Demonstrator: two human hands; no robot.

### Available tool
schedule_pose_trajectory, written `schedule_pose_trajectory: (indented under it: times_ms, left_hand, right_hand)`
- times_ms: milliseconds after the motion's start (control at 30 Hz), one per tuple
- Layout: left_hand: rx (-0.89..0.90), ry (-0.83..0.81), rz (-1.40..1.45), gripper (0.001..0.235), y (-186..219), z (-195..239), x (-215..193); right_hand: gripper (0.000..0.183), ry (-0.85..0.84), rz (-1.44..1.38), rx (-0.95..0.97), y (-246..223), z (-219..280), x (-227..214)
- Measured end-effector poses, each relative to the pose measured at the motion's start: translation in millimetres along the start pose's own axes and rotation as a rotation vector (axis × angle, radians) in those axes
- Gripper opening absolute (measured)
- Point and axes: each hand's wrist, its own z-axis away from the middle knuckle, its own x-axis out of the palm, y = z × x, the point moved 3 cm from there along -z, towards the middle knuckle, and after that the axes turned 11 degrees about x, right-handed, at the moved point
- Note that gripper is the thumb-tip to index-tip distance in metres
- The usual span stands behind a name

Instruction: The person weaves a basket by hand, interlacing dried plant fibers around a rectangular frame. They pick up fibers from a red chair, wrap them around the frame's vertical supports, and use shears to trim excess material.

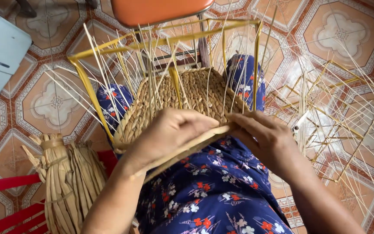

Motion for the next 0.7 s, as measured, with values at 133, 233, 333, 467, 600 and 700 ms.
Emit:
schedule_pose_trajectory:
  times_ms: [133,233,333,467,600,700]
  left_hand:
    - [0.024,0.108,0.505,0.026,-20,-10,0]
    - [-0.118,0.068,0.418,0.030,-8,-25,22]
    - [-0.311,-0.016,0.104,0.028,6,-41,40]
    - [-0.020,0.113,-0.164,0.018,-7,-46,49]
    - [0.605,0.350,-0.343,0.012,-3,-20,66]
    - [0.754,0.409,-0.465,0.012,38,-10,64]
  right_hand:
    - [0.020,-0.053,-0.093,0.162,40,9,28]
    - [0.017,-0.087,-0.080,0.216,47,11,34]
    - [0.012,-0.086,-0.170,0.214,50,14,32]
    - [0.013,-0.187,-0.581,0.443,68,21,33]
    - [0.009,-0.131,-0.549,0.654,68,20,38]
    - [0.016,-0.048,-0.277,0.388,49,12,32]
